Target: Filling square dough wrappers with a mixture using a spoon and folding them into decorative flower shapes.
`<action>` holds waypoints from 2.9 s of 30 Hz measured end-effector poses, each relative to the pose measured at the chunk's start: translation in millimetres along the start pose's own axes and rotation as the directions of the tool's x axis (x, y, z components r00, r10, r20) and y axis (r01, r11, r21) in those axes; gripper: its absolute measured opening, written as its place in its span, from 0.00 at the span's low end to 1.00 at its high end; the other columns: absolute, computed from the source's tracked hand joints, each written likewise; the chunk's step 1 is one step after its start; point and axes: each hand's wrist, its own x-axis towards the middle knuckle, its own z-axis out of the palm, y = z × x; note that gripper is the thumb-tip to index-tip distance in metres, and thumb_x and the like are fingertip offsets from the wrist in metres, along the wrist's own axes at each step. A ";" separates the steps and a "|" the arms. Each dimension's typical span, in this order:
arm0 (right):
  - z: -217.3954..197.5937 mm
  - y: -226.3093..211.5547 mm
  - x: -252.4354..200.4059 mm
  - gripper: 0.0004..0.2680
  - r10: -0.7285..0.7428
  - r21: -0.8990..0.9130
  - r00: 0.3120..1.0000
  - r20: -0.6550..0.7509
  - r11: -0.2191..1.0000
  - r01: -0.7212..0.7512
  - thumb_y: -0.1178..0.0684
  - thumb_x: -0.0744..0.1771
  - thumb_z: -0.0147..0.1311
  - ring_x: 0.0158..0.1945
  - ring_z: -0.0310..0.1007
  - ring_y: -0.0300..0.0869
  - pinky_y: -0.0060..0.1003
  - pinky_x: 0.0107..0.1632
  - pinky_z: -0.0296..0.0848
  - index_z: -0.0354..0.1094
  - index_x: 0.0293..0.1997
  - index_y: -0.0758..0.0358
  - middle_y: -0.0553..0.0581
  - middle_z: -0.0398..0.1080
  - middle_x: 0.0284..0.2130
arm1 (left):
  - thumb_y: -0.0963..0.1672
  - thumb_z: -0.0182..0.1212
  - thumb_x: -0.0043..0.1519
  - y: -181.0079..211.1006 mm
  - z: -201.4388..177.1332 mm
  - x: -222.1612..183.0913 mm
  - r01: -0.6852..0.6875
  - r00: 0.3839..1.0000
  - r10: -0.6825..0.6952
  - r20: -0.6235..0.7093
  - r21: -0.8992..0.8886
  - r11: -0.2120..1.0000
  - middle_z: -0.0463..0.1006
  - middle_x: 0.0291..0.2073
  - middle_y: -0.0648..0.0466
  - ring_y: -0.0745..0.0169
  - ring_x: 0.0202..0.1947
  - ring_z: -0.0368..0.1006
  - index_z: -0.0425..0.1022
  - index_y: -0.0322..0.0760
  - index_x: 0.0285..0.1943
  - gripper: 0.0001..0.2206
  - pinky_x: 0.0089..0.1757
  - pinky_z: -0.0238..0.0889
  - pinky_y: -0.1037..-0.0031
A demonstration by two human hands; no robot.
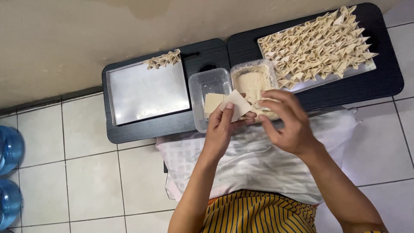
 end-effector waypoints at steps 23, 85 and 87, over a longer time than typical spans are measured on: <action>-46.7 23.1 -19.1 0.05 0.298 -0.770 0.872 0.388 0.625 0.129 0.61 0.61 0.58 0.36 0.69 0.40 0.35 0.43 0.70 0.73 0.37 0.57 0.50 0.72 0.32 | 0.41 0.51 0.69 3.2 -17.8 19.1 -0.078 0.987 0.138 -0.078 0.520 0.851 0.76 0.26 0.53 0.64 0.31 0.81 0.76 0.26 0.51 0.11 0.31 0.70 0.80; -78.0 53.5 -9.2 0.12 0.171 -0.874 0.939 0.299 0.443 0.197 0.37 0.70 0.68 0.33 0.61 0.35 0.34 0.45 0.58 0.77 0.37 0.51 0.43 0.66 0.28 | 0.40 0.51 0.67 3.9 -16.0 16.0 -0.127 0.984 0.178 -0.027 0.596 0.793 0.81 0.33 0.46 0.60 0.32 0.83 0.75 0.22 0.52 0.12 0.31 0.73 0.77; -81.4 52.2 -8.7 0.14 0.146 -0.880 0.944 0.295 0.425 0.210 0.37 0.71 0.69 0.33 0.58 0.36 0.35 0.45 0.56 0.76 0.35 0.52 0.45 0.65 0.30 | 0.40 0.51 0.68 2.3 -17.1 16.4 -0.108 0.987 0.155 -0.035 0.568 0.816 0.81 0.34 0.46 0.60 0.33 0.83 0.75 0.23 0.54 0.13 0.32 0.72 0.78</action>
